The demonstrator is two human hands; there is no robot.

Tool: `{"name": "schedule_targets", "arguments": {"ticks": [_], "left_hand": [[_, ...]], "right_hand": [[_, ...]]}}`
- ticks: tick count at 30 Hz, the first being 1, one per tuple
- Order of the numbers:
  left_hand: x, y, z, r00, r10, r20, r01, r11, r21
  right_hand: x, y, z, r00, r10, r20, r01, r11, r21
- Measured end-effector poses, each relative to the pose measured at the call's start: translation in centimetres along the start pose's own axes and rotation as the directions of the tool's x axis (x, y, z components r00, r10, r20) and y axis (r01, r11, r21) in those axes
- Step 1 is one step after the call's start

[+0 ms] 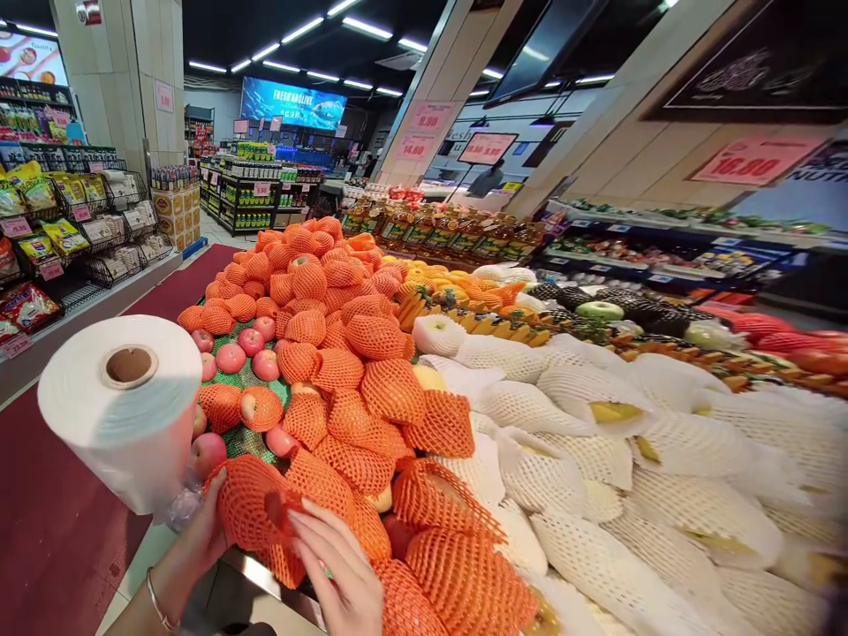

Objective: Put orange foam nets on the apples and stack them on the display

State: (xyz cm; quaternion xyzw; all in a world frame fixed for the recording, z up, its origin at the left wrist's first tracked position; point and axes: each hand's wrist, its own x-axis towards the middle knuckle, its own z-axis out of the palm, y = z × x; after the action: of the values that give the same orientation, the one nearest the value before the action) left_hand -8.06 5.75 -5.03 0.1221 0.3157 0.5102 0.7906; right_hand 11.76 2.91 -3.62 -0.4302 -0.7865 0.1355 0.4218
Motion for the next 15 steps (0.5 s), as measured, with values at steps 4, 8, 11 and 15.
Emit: {"name": "schedule_targets", "arguments": {"ticks": [4,8,11,15], "left_hand": [[0.2,0.1,-0.3,0.995,-0.024,-0.102,0.024,1.0,0.003],[0.2,0.0,-0.2,0.98,-0.059,-0.191,0.058,0.998,-0.009],[0.6,0.1,-0.2,0.977,-0.028,-0.212,0.024,0.999,-0.021],[2.4,0.3,-1.1,0.975,0.074,-0.209,-0.064,0.996,0.055]], "right_hand": [[0.9,0.3,1.4,0.947,0.177,0.269,-0.164,0.984,-0.071],[1.4,-0.4,1.2,0.912,0.169,0.373,-0.146,0.985,-0.09],[1.1,-0.7,1.4,0.952,0.027,0.305,-0.034,0.999,0.018],[0.9,-0.1,3.4,0.979,0.198,-0.055,-0.191,0.976,0.104]]}}
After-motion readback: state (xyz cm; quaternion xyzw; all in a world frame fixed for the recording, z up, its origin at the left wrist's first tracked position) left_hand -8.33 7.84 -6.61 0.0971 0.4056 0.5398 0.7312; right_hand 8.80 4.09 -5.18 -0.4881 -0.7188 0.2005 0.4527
